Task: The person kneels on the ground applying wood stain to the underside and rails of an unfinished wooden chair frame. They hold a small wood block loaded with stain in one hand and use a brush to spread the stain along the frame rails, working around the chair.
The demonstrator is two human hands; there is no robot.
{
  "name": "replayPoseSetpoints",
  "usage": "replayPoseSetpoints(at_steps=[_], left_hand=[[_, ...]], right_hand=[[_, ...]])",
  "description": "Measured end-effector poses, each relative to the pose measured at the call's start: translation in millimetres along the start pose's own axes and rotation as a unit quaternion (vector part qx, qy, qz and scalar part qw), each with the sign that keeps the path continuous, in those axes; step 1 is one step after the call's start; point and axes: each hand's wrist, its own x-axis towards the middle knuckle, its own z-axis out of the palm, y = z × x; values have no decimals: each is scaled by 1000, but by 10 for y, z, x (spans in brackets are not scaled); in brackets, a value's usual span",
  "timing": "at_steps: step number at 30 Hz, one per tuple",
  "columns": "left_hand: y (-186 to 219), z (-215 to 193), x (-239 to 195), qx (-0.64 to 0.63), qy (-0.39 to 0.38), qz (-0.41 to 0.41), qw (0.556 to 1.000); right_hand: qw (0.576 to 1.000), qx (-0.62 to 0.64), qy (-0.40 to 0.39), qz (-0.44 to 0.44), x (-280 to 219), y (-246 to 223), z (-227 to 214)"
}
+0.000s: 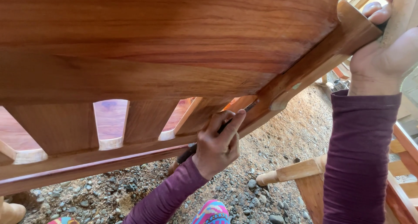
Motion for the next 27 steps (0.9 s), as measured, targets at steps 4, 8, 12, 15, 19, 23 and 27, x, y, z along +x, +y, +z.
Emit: replayPoseSetpoints(at_steps=[4,8,12,15,19,23,27], left_hand=[[-77,45,42,-102,21,-54,993],[-100,38,67,-147,-3,-78,986],[-74,46,105,-141,6,-62,988],[-97,96,98,-136,12,-64,989],[-124,184,60,-134,21,-73,988],[-148,233,46,-138,21,-72,988],[-143,199,25,-121,11,-74,990]], right_hand=[[998,-54,-22,-29,-11,3,40],[1000,9,-12,3,53,69,-94],[999,-33,-11,-7,6,-51,136],[999,4,32,15,-23,-120,277],[1000,-18,-3,5,22,-41,123],[999,32,-1,24,47,8,7],[999,24,-17,23,21,9,23]])
